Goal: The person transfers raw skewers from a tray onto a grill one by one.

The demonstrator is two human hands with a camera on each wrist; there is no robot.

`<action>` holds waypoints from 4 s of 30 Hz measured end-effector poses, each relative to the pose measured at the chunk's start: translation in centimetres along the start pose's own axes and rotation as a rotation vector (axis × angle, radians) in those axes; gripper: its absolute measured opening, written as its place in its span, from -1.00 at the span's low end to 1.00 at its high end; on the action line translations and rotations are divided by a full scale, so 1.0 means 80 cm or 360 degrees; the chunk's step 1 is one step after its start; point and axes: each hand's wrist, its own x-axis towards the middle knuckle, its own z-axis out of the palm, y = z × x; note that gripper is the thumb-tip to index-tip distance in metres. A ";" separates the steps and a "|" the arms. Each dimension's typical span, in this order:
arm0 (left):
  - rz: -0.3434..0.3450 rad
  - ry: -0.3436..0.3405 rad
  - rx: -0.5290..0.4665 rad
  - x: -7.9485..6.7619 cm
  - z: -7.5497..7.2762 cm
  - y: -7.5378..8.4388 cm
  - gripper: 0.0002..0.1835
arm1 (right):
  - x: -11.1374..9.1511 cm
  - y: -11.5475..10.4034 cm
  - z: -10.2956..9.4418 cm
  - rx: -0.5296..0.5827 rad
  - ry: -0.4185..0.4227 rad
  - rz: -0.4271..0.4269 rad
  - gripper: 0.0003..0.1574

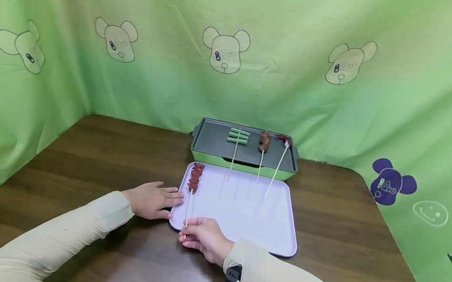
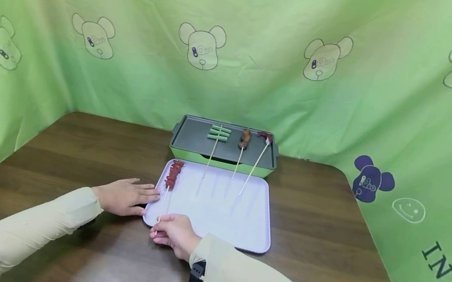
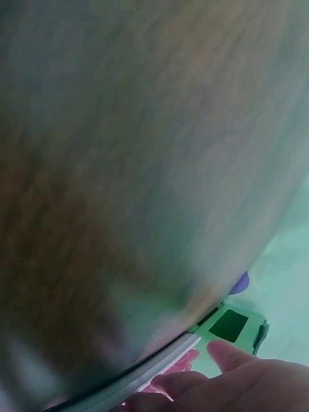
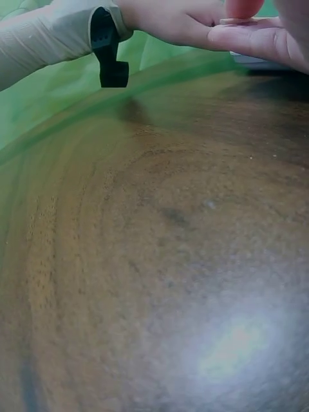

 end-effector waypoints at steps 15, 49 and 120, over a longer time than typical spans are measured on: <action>0.0056 0.0007 0.0078 0.004 0.003 0.003 -0.45 | -0.004 -0.001 -0.014 -0.0003 -0.0053 -0.0058 -0.72; -0.0053 0.0057 -0.0033 -0.006 0.005 0.008 -0.35 | -0.022 -0.007 -0.035 -0.0204 -0.0097 -0.0121 -0.73; -0.0135 -0.0009 0.0071 0.001 0.012 0.016 -0.39 | 0.099 -0.129 -0.048 -0.0092 0.0491 -0.0178 -0.65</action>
